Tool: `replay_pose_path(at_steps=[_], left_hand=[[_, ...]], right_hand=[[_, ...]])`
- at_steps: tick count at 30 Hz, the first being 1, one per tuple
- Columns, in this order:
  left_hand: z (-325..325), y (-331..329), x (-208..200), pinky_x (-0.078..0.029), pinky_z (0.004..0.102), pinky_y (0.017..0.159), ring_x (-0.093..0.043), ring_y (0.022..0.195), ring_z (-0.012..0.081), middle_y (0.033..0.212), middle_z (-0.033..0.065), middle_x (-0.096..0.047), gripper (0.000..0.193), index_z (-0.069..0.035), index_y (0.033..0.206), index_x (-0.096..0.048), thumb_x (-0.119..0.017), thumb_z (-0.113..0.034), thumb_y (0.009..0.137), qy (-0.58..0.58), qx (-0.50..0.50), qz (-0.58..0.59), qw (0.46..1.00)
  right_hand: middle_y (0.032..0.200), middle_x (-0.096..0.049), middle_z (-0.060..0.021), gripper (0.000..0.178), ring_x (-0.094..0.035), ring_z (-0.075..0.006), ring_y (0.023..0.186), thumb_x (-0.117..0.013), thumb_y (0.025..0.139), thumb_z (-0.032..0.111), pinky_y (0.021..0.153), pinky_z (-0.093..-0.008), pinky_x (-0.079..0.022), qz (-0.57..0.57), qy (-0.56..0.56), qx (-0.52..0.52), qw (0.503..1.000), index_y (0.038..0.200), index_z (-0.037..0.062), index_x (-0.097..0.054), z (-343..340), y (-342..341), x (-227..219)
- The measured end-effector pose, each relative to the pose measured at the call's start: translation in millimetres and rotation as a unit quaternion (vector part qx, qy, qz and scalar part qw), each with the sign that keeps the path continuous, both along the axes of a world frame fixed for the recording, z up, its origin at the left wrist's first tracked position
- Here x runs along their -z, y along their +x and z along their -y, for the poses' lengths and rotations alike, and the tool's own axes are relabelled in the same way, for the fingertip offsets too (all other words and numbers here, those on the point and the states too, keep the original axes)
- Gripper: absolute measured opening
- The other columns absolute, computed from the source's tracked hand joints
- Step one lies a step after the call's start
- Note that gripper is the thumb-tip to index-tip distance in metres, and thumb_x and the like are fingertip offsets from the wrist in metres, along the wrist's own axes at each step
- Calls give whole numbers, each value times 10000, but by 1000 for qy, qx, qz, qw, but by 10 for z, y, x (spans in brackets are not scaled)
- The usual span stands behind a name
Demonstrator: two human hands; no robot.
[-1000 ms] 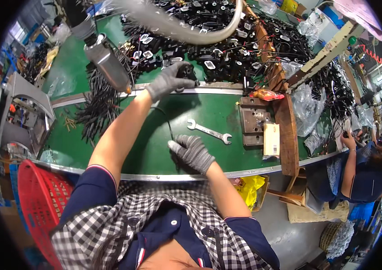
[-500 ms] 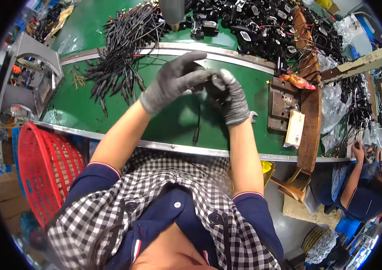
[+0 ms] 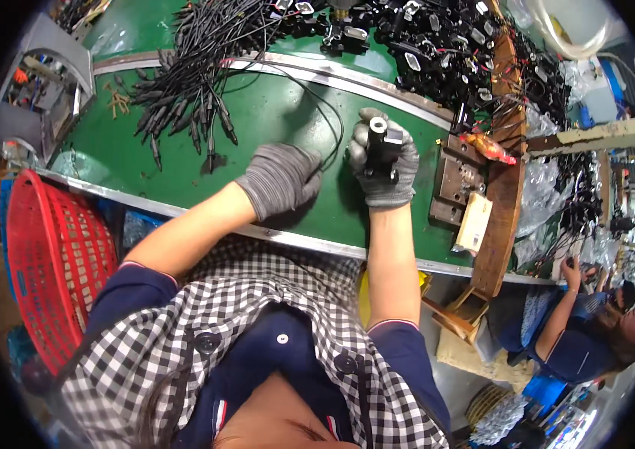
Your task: Assembling and inspecting small electronic components and wiring at a manual workstation on a production floor.
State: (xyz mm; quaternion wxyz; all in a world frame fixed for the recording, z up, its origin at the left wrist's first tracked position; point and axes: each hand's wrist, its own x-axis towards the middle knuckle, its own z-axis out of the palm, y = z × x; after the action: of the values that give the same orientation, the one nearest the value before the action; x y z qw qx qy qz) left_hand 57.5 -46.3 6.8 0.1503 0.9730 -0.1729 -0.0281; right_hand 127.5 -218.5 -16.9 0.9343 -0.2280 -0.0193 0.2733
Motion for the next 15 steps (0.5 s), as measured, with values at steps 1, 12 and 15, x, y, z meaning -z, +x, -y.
replay_pose_path(at_steps=[1,12,15], left_hand=[[-9,22,33,-448,439,581,-587,666,345,698,188,-582,291,-45,701,-519,-531,-315,809,-9,-8,4,1000],[-236,93,-530,-444,247,581,-555,634,82,701,10,-582,157,-33,889,-625,-648,-120,760,-684,-68,-213,694],[-94,137,-423,-459,261,596,-584,664,108,734,38,-609,149,-26,873,-635,-666,-97,746,-610,-12,-69,790]], right_hand=[[694,-554,-84,300,-551,-188,569,-551,820,231,518,-260,-501,4,-9,-8,1000,994,-10,-584,3,-18,1],[866,-583,-169,505,-567,-235,637,-462,846,306,491,-295,-479,67,103,-112,986,1214,-40,-463,-142,-176,-187],[979,-583,-213,548,-602,-271,727,-477,828,309,543,-309,-517,-78,5,-23,997,1255,-28,-410,-379,-310,-424]])
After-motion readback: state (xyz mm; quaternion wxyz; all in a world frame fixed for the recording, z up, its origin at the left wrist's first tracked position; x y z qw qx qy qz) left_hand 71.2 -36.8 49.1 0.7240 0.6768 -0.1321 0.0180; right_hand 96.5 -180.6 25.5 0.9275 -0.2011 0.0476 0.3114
